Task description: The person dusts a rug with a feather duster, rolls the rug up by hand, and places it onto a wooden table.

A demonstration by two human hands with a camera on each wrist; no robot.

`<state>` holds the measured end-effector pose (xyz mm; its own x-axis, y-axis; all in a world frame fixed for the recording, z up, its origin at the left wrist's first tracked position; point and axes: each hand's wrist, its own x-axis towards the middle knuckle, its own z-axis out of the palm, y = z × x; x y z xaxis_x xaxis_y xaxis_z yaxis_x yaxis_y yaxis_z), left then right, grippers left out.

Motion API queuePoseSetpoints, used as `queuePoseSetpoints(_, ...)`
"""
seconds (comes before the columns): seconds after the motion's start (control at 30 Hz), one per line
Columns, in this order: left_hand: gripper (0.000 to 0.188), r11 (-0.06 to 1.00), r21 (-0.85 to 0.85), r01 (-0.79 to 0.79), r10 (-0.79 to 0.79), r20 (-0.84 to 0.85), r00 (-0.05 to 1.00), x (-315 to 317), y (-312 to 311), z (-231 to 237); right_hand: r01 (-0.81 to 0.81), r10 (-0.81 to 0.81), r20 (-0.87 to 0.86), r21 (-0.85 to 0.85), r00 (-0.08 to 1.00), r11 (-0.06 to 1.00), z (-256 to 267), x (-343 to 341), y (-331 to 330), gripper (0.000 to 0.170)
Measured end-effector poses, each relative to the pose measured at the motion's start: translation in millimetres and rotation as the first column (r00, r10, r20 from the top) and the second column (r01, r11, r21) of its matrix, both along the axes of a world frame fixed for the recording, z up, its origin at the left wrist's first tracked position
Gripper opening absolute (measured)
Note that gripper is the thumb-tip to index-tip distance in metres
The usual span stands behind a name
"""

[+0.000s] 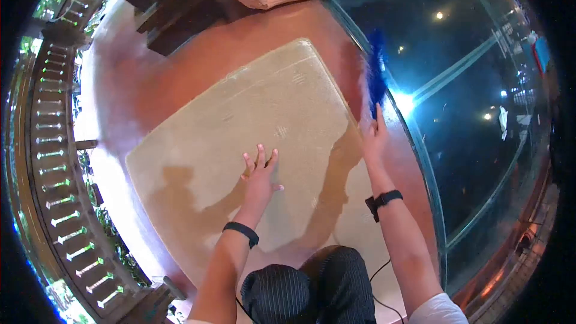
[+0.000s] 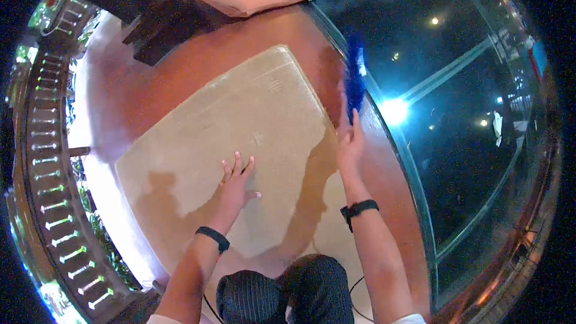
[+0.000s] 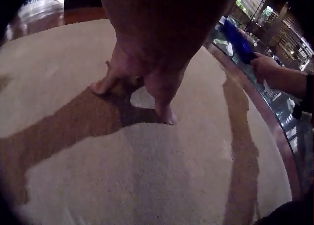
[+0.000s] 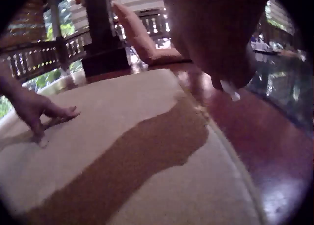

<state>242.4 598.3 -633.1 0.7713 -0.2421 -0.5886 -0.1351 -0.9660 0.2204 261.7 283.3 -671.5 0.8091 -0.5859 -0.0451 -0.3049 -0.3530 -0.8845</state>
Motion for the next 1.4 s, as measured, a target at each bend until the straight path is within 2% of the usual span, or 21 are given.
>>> queuePoseSetpoints(0.13, 0.115, 0.999, -0.037, 0.031, -0.029, 0.063, 0.998, -5.5, 6.6, 2.5, -0.212, 0.213, -0.004, -0.116, 0.977, 0.97, 30.7, -68.0, 6.0, 0.061)
queuePoseSetpoints(0.2, 0.111, 0.998, -0.066, -0.023, 0.021, -0.031, 0.999, -0.5, 8.8, 6.6, -0.275, 0.29, 0.049, -0.198, 0.956, 0.941, 43.8, -97.5, 15.9, 0.06)
queuePoseSetpoints(0.23, 0.109, 0.996, -0.083, -0.041, 0.035, -0.078, 0.996, 0.6, 9.3, 7.3, -0.292, 0.292, -0.008, -0.07, 0.956, 0.954, 54.0, -115.2, 20.0, 0.061)
queuePoseSetpoints(0.3, 0.103, 0.981, -0.163, 0.105, -0.1, 0.041, 0.994, 6.1, 38.2, -44.4, -0.3, 0.325, -0.119, 0.187, 0.938, 0.936, 74.2, -143.1, 28.5, 0.062)
queuePoseSetpoints(0.33, 0.1, 0.966, -0.19, 0.177, -0.161, 0.098, 0.982, 1.7, 53.3, -60.4, -0.311, 0.348, -0.159, 0.22, 0.924, 0.925, 90.1, -152.7, 32.3, 0.062)
queuePoseSetpoints(0.4, 0.094, 0.979, -0.133, 0.157, -0.156, 0.019, 0.988, -28.3, 75.6, -30.3, -0.329, 0.406, -0.244, 0.3, 0.881, 0.895, 122.2, -174.9, 42.6, 0.062)
queuePoseSetpoints(0.43, 0.091, 0.984, -0.101, 0.143, -0.146, -0.024, 0.989, -45.6, 91.9, -17.8, -0.405, 0.432, -0.219, 0.159, 0.875, 0.9, 111.7, -188.3, 42.5, 0.062)
queuePoseSetpoints(0.5, 0.088, 0.985, -0.17, 0.034, -0.027, 0.045, 0.999, -101.9, 145.1, -13.6, -0.52, 0.498, -0.167, -0.134, 0.851, 0.844, 77.8, -202.8, 40.8, 0.061)
queuePoseSetpoints(0.53, 0.086, 0.978, -0.209, -0.021, 0.038, 0.078, 0.996, -137.5, 175.9, -18.5, -0.553, 0.524, -0.204, -0.127, 0.827, 0.824, 85.2, -201.8, 52.9, 0.058)
queuePoseSetpoints(0.6, 0.093, 0.933, -0.295, -0.207, 0.284, 0.25, 0.926, -216.0, 248.9, -43.2, -0.618, 0.572, -0.283, -0.106, 0.77, 0.779, 109.7, -199.1, 80.4, 0.053)
queuePoseSetpoints(0.67, 0.107, 0.854, -0.386, -0.349, 0.475, 0.306, 0.825, -286.5, 312.4, -51.1, -0.678, 0.632, -0.285, -0.099, 0.721, 0.729, 138.8, -184.0, 131.6, 0.046)
queuePoseSetpoints(0.7, 0.111, 0.84, -0.337, -0.426, 0.519, 0.265, 0.813, -312.9, 336.0, -47.8, -0.707, 0.659, -0.289, -0.099, 0.694, 0.701, 148.4, -175.1, 156.3, 0.043)
queuePoseSetpoints(0.77, 0.119, 0.785, -0.233, -0.573, 0.614, 0.178, 0.769, -354.4, 369.0, -39.1, -0.838, 0.761, -0.364, -0.12, 0.537, 0.533, 139.9, -156.2, 197.2, 0.043)
queuePoseSetpoints(0.83, 0.119, 0.751, -0.111, -0.651, 0.661, 0.116, 0.742, -352.8, 363.2, -47.2, -0.92, 0.827, -0.41, -0.094, 0.385, 0.381, 137.3, -138.3, 242.8, 0.042)
queuePoseSetpoints(0.9, 0.119, 0.709, -0.111, -0.696, 0.705, 0.098, 0.702, -355.9, 356.5, -52.0, -0.969, 0.872, -0.433, -0.018, 0.229, 0.245, 137.5, -131.6, 291.6, 0.041)
queuePoseSetpoints(1.0, 0.115, 0.656, -0.188, -0.731, 0.754, 0.107, 0.649, -358.4, 356.5, -35.0, -0.976, 0.937, -0.327, 0.133, 0.121, 0.172, 137.5, -133.4, 350.6, 0.039)
queuePoseSetpoints(1.1, 0.11, 0.62, -0.108, -0.777, 0.783, 0.026, 0.622, -344.6, 352.4, -8.4, -0.995, 0.898, -0.441, 0.086, 0.006, 0.049, 128.5, -134.1, 394.1, 0.039)
queuePoseSetpoints(1.2, 0.104, 0.604, -0.093, -0.791, 0.796, 0.046, 0.603, -350.7, 352.4, -6.8, -0.974, 0.947, -0.273, -0.106, -0.166, -0.202, 77.6, -134.2, 426.2, 0.044)
queuePoseSetpoints(1.27, 0.1, 0.624, -0.102, -0.775, 0.78, 0.13, 0.612, -355.7, 350.5, -20.0, -0.948, 0.909, -0.285, -0.008, -0.303, -0.318, 45.7, -143.4, 456.0, 0.043)
queuePoseSetpoints(1.3, 0.098, 0.625, -0.113, -0.773, 0.781, 0.121, 0.613, -360.9, 348.5, -30.6, -0.925, 0.881, -0.294, 0.039, -0.372, -0.377, 34.9, -145.7, 469.7, 0.043)
queuePoseSetpoints(1.4, 0.094, 0.629, -0.101, -0.771, 0.777, 0.063, 0.626, -373.2, 349.2, -50.7, -0.874, 0.786, -0.393, 0.115, -0.477, -0.473, 23.3, -156.8, 507.5, 0.042)
